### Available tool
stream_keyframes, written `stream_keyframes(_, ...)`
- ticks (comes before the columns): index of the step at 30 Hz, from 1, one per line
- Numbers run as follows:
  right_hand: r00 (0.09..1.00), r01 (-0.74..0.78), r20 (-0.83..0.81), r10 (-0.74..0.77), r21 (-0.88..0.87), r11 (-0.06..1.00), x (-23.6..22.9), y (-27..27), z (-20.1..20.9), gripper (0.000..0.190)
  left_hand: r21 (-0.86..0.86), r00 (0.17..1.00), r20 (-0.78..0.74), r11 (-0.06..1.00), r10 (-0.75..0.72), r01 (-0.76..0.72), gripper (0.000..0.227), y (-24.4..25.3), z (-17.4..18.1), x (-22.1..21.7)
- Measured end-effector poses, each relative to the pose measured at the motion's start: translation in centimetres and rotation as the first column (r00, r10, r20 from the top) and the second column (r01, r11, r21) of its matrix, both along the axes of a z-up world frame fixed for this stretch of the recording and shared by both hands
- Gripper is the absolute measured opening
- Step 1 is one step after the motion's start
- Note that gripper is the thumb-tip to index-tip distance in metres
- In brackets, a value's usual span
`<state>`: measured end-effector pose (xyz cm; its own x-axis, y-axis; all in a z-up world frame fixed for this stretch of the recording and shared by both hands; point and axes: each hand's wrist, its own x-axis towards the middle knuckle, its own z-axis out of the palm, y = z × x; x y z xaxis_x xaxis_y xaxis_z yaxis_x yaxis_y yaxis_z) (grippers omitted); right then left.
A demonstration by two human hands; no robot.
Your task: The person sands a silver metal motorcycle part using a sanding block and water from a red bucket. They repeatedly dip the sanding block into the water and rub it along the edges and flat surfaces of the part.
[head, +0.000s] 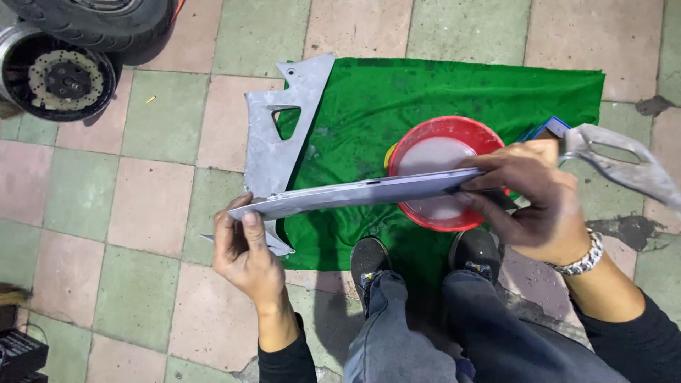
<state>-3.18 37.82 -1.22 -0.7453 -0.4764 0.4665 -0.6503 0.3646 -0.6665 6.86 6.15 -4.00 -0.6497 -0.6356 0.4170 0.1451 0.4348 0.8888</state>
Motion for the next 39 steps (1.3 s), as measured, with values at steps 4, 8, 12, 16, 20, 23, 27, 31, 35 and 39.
stream_keyframes(4,0.999,-0.018,0.048,0.021,-0.061,0.998,0.4,-0.8,0.7,0.008,0.059,0.998,0.043,0.997,0.055,-0.058,0.03,-0.8,-1.1,0.0)
stream_keyframes(8,0.997,-0.041,0.055,0.05,-0.148,0.988,0.5,-1.3,1.0,0.01,0.147,0.991,0.08,0.982,0.111,-0.122,0.032,-1.2,-1.9,0.1)
stream_keyframes(12,0.993,-0.032,0.106,0.047,-0.14,0.99,0.5,-1.0,0.6,0.007,0.174,0.99,0.086,0.977,0.113,-0.127,0.031,-1.1,-2.6,0.4)
stream_keyframes(16,0.993,-0.028,0.113,0.044,-0.142,0.99,0.4,-1.1,0.1,0.007,0.189,0.986,0.124,0.973,0.111,-0.134,0.032,-0.8,-2.9,0.5)
stream_keyframes(20,0.985,-0.069,0.147,0.094,-0.166,0.984,-0.1,-1.6,-1.3,0.006,-0.378,0.984,0.093,0.92,0.154,-0.108,0.053,0.0,-3.1,-0.2)
stream_keyframes(23,0.986,-0.108,0.115,0.118,-0.089,0.99,-0.8,-2.1,-2.4,0.009,-0.673,0.961,0.271,0.705,-0.046,0.224,0.054,1.8,-3.0,-1.7)
stream_keyframes(27,0.984,-0.088,0.145,0.103,-0.103,0.991,-1.9,-2.5,-2.1,0.014,-0.673,0.902,0.361,0.603,-0.236,0.427,0.032,3.0,-3.7,-2.6)
stream_keyframes(31,0.991,-0.13,0.019,0.135,-0.175,0.976,-1.0,-1.8,-2.5,0.008,-0.705,0.945,0.245,0.63,-0.214,0.326,0.033,3.8,-3.9,-3.7)
stream_keyframes(35,0.999,0.041,0.021,-0.044,0.141,0.989,-1.3,-0.5,-10.1,0.009,-0.664,0.956,0.288,0.707,-0.061,0.245,0.031,2.7,-3.8,-4.7)
stream_keyframes(39,0.908,-0.022,0.234,-0.348,0.856,0.517,-4.5,-1.3,-18.7,0.016,-0.457,0.889,0.417,0.802,-0.189,0.385,0.033,2.6,-3.1,-5.2)
